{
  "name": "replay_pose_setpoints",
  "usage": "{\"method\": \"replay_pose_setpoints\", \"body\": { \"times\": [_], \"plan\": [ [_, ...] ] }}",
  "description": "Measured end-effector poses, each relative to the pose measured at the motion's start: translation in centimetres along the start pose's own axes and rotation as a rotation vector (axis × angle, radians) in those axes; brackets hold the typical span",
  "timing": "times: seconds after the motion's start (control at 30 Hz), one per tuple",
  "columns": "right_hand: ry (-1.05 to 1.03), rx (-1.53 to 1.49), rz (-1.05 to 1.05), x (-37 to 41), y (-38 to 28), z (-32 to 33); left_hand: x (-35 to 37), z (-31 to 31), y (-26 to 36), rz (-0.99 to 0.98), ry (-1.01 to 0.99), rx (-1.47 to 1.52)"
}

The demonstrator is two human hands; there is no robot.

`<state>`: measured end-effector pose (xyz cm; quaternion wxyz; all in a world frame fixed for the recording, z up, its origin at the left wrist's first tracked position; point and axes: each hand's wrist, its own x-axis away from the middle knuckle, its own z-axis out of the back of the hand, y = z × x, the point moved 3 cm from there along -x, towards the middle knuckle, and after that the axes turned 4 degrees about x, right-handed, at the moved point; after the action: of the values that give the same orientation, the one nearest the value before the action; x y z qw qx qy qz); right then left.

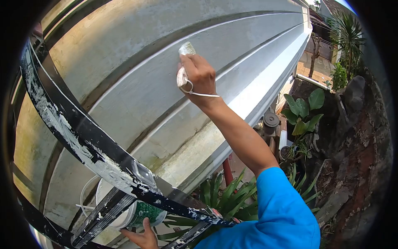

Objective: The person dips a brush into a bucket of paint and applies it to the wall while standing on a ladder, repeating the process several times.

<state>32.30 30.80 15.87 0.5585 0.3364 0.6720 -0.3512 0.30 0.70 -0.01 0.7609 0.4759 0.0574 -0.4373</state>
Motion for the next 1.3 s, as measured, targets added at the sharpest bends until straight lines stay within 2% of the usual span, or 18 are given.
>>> {"method": "replay_pose_setpoints", "body": {
  "times": [0.13, 0.23, 0.27, 0.33, 0.47, 0.6, 0.67, 0.7, 0.73, 0.8, 0.9, 0.97, 1.03, 1.1, 1.17, 1.23, 1.27, 1.3],
  "plan": [
    [-0.13, -0.547, 0.103, 3.9, -10.8, 1.9, -0.3, 0.2, 0.2, -0.093, 0.034, -0.02],
    [-0.194, -0.804, 0.012, 5.3, -8.5, 1.7, -0.1, 0.3, -0.3, -0.104, 0.03, -0.002],
    [-0.365, -0.834, -0.266, 5.8, -6.0, 1.5, -0.1, 0.3, -0.6, -0.098, 0.022, -0.031],
    [-0.412, -0.887, -0.663, 7.6, 1.9, 0.0, 0.1, 0.5, -1.4, -0.085, 0.005, -0.097],
    [-0.052, -0.305, -0.626, 5.4, 16.2, 2.8, 0.4, -0.5, -2.4, 0.053, 0.019, 0.157],
    [0.157, -0.106, -0.615, 5.3, 20.0, 3.6, 0.0, -0.2, -0.8, -0.077, 0.029, 0.078],
    [0.105, -0.114, -0.59, 5.6, 17.2, 2.4, -0.6, 0.6, 1.7, -0.161, 0.004, 0.14],
    [0.071, -0.037, -0.273, 5.7, 13.4, 2.1, -0.6, 0.5, 1.7, -0.174, 0.003, 0.114],
    [0.057, -0.072, -0.194, 5.9, 9.0, 2.0, -0.7, 0.5, 1.5, -0.186, 0.0, 0.084],
    [-0.017, -0.3, -0.188, 7.3, 1.5, 2.8, -0.4, 0.3, 0.6, -0.142, -0.005, 0.085],
    [-0.352, -0.689, -0.162, 10.1, -4.5, 4.4, 0.2, 0.1, -1.0, -0.043, -0.022, 0.137],
    [-0.496, -0.829, -0.437, 11.5, -5.0, 5.2, 0.0, 0.3, -0.4, -0.046, -0.026, 0.116],
    [-0.447, -0.773, -0.557, 11.9, -4.6, 5.8, -0.1, 0.2, 0.1, -0.05, -0.056, 0.198],
    [-0.383, -0.863, -0.844, 9.8, -4.9, 6.9, -0.5, 0.4, 0.3, -0.04, -0.053, 0.262],
    [-0.265, -1.311, -1.125, 9.0, -4.2, 5.2, -0.8, 0.5, 1.4, -0.105, 0.005, 0.289],
    [-0.379, -1.595, -1.252, 7.0, -6.0, 4.1, -1.3, 0.7, 2.1, -0.067, -0.017, 0.356],
    [-0.434, -1.614, -1.412, 7.3, -6.9, 3.1, -1.4, 0.9, 2.0, -0.097, -0.003, 0.346],
    [-0.546, -1.6, -1.419, 7.1, -7.7, 2.2, -1.7, 0.5, 1.6, -0.133, 0.004, 0.345]
  ]
}}
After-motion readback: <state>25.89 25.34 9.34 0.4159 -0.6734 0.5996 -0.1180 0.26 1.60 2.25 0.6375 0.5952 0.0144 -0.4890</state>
